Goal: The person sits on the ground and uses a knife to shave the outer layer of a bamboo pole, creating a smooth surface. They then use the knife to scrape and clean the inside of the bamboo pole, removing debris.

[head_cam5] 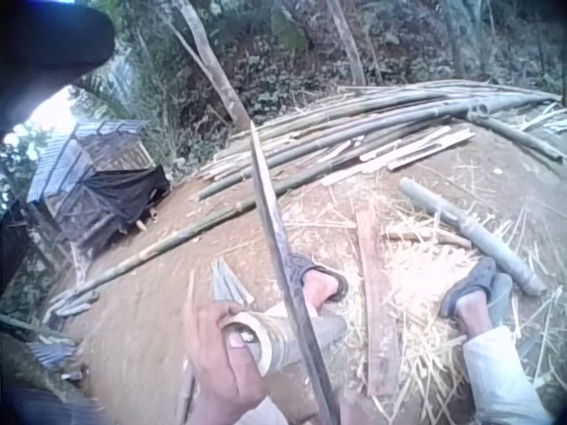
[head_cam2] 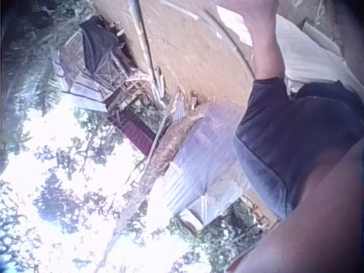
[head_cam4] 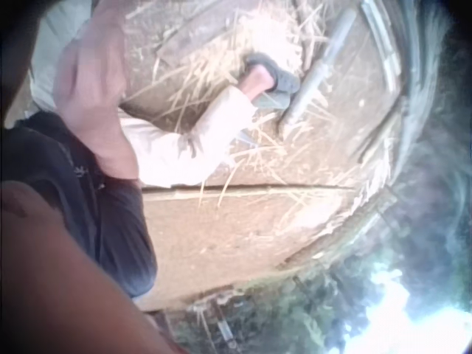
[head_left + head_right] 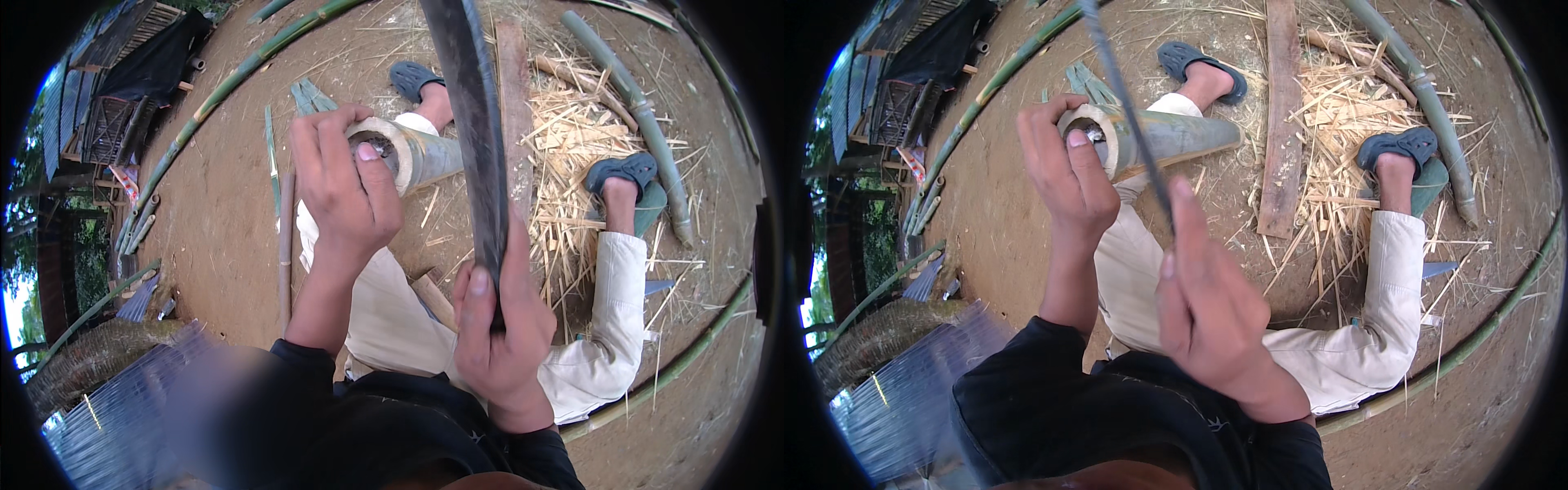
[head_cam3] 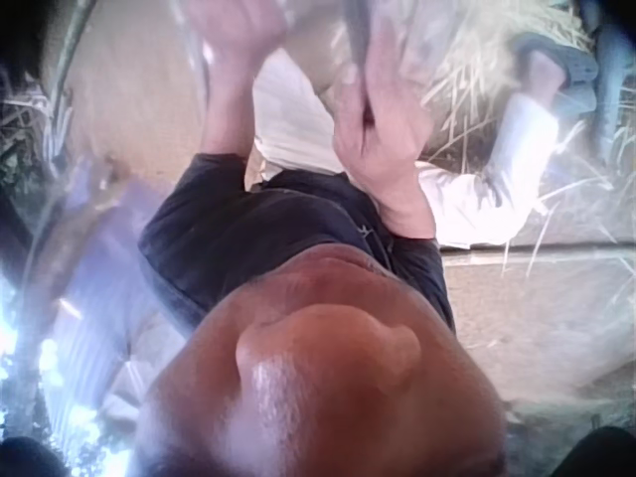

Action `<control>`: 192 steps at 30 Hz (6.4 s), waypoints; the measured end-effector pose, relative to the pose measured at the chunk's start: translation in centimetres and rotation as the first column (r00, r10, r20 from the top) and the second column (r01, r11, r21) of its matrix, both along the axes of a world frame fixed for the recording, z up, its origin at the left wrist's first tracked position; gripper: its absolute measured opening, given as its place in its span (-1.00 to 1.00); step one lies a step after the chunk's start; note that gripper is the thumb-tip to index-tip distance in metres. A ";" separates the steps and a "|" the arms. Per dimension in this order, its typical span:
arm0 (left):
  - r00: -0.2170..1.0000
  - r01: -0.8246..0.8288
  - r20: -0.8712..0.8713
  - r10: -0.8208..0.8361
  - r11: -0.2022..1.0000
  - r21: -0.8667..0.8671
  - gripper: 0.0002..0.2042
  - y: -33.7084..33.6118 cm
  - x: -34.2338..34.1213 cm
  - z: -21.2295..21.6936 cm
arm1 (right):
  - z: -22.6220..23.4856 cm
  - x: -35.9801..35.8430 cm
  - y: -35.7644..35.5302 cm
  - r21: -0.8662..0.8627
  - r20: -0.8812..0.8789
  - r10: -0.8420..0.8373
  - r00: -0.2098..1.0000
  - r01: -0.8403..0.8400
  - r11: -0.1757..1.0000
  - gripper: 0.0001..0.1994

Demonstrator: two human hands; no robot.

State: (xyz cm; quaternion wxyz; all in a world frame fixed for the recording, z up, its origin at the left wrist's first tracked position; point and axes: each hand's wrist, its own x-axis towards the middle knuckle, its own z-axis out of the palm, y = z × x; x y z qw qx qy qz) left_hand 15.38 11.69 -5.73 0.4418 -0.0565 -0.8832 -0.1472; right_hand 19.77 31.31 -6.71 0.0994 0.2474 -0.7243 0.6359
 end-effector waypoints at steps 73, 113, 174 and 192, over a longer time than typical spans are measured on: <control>0.921 -0.263 0.358 0.151 0.920 0.289 -0.77 1.3 0.7 1.9 | 0.2 0.0 -1.7 -0.051 0.012 0.017 1.000 -0.016 0.999 -0.46; 0.775 0.265 0.300 -0.556 0.718 0.644 -0.74 -6.9 -1.6 2.8 | -11.9 -2.7 0.5 0.303 0.324 -0.212 0.922 0.111 0.947 -0.70; 0.791 -0.568 0.526 -0.313 -0.057 0.821 -0.52 -2.2 10.9 -19.5 | -23.5 -11.2 -1.2 -0.099 0.955 0.035 0.295 0.202 0.974 -0.16; 0.726 -0.686 0.585 -0.362 -0.449 0.573 -0.52 -7.5 8.8 -25.0 | -26.9 1.0 7.4 0.771 0.531 -0.637 0.559 -0.005 0.637 -0.34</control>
